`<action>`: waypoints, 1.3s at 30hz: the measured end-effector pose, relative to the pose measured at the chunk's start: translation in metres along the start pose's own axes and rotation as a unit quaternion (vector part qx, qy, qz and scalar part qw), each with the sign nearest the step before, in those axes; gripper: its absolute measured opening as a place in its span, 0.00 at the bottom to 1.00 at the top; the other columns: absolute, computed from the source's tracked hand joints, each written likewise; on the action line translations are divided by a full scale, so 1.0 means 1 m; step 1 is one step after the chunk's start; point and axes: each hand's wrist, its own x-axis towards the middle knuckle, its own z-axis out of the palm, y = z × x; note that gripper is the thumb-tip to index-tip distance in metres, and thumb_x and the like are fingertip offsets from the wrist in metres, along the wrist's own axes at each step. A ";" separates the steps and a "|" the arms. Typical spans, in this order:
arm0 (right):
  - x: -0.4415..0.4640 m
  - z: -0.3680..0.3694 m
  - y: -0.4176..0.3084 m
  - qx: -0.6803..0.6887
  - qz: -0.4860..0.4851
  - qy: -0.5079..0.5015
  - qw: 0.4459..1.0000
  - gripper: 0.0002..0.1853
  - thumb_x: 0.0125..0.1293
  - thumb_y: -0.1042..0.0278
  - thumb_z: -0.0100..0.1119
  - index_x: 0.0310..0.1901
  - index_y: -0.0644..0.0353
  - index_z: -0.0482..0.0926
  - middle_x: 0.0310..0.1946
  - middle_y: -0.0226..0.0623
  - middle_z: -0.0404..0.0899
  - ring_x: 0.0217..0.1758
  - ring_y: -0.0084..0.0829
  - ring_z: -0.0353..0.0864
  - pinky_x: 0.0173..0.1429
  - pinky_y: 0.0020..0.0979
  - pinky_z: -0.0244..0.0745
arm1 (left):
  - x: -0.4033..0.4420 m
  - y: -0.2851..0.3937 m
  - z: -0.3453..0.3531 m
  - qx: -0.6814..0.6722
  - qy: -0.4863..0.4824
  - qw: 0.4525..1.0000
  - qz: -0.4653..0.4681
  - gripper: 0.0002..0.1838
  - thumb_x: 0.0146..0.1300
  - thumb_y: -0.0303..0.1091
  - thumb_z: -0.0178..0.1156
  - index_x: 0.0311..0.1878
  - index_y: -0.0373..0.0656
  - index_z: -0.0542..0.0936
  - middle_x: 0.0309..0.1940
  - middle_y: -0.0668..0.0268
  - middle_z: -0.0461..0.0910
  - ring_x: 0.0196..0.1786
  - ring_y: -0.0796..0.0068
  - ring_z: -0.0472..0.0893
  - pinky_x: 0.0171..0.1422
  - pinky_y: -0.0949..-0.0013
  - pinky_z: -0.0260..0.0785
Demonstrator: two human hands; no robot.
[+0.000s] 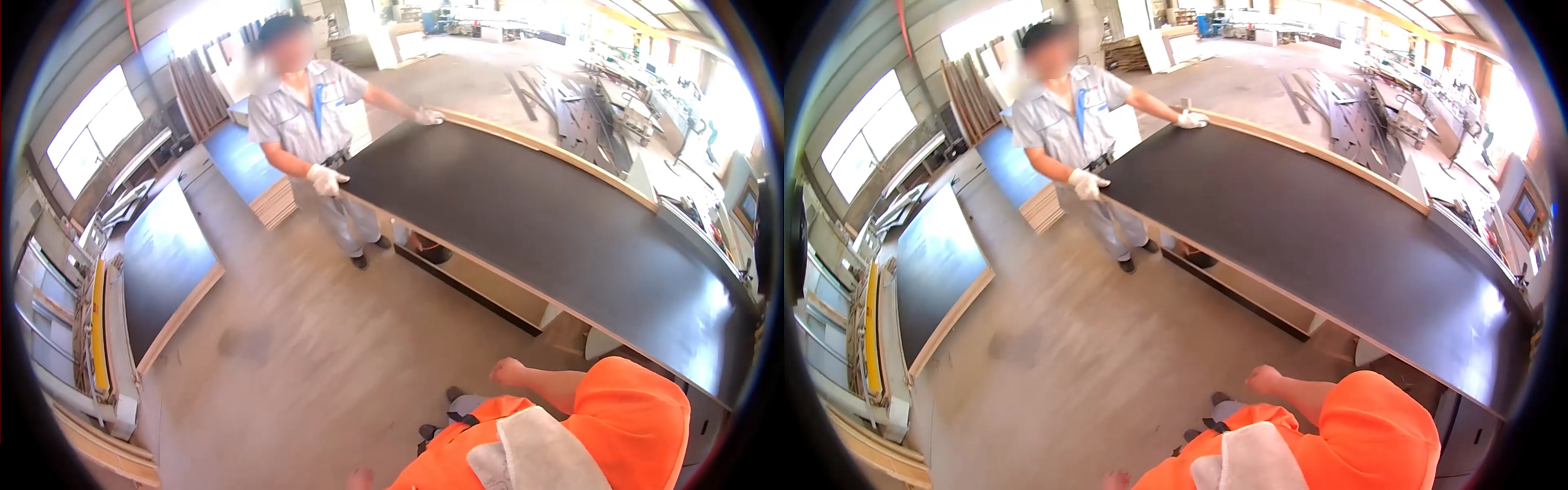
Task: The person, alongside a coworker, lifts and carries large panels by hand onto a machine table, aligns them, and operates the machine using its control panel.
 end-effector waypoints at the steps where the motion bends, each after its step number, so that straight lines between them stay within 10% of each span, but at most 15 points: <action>1: 0.009 0.006 -0.011 0.005 -0.005 -0.013 1.000 0.15 0.59 0.57 0.65 0.42 0.57 0.88 0.37 0.39 0.87 0.43 0.35 0.86 0.51 0.36 0.80 | 0.008 -0.007 0.002 -0.026 -0.007 1.000 -0.003 0.20 0.62 0.47 0.63 0.45 0.37 0.81 0.40 0.58 0.86 0.45 0.64 0.85 0.45 0.61 0.77; 6: 0.076 0.050 -0.030 -0.129 -0.069 -0.107 0.983 0.18 0.58 0.53 0.61 0.41 0.57 0.88 0.39 0.45 0.87 0.44 0.44 0.86 0.51 0.40 0.80 | -0.048 -0.038 0.037 0.264 -0.006 0.960 0.093 0.24 0.62 0.49 0.63 0.48 0.35 0.82 0.44 0.53 0.86 0.50 0.54 0.84 0.51 0.53 0.76; 11: 0.133 0.036 -0.123 -0.228 -0.156 -0.154 0.949 0.19 0.57 0.50 0.60 0.36 0.59 0.87 0.33 0.47 0.86 0.38 0.47 0.85 0.46 0.42 0.79 | -0.031 0.025 0.069 0.153 -0.039 0.987 -0.008 0.24 0.62 0.49 0.63 0.49 0.35 0.81 0.44 0.52 0.86 0.51 0.53 0.84 0.52 0.52 0.76; 17: 0.217 0.009 -0.202 -0.008 -0.118 -0.132 0.984 0.16 0.59 0.53 0.62 0.34 0.59 0.86 0.28 0.40 0.85 0.31 0.38 0.85 0.41 0.38 0.80 | 0.014 0.113 0.067 0.073 0.003 0.996 -0.042 0.25 0.62 0.50 0.63 0.50 0.35 0.81 0.45 0.52 0.85 0.52 0.53 0.84 0.53 0.52 0.75; 29: 0.327 -0.034 -0.192 -0.015 -0.102 -0.070 0.992 0.14 0.61 0.58 0.67 0.37 0.63 0.86 0.27 0.36 0.85 0.27 0.26 0.82 0.36 0.29 0.78 | 0.070 0.266 0.079 -0.013 0.052 0.999 0.009 0.26 0.62 0.51 0.63 0.52 0.35 0.81 0.47 0.50 0.85 0.54 0.51 0.83 0.56 0.51 0.75; 39: 0.319 0.005 -0.251 0.361 0.004 -0.003 0.933 0.05 0.59 0.71 0.62 0.28 0.61 0.81 0.21 0.31 0.78 0.23 0.25 0.76 0.23 0.29 0.68 | 0.212 0.304 -0.013 0.108 -0.023 0.993 -0.042 0.28 0.62 0.51 0.63 0.53 0.35 0.81 0.48 0.49 0.85 0.56 0.50 0.82 0.58 0.51 0.74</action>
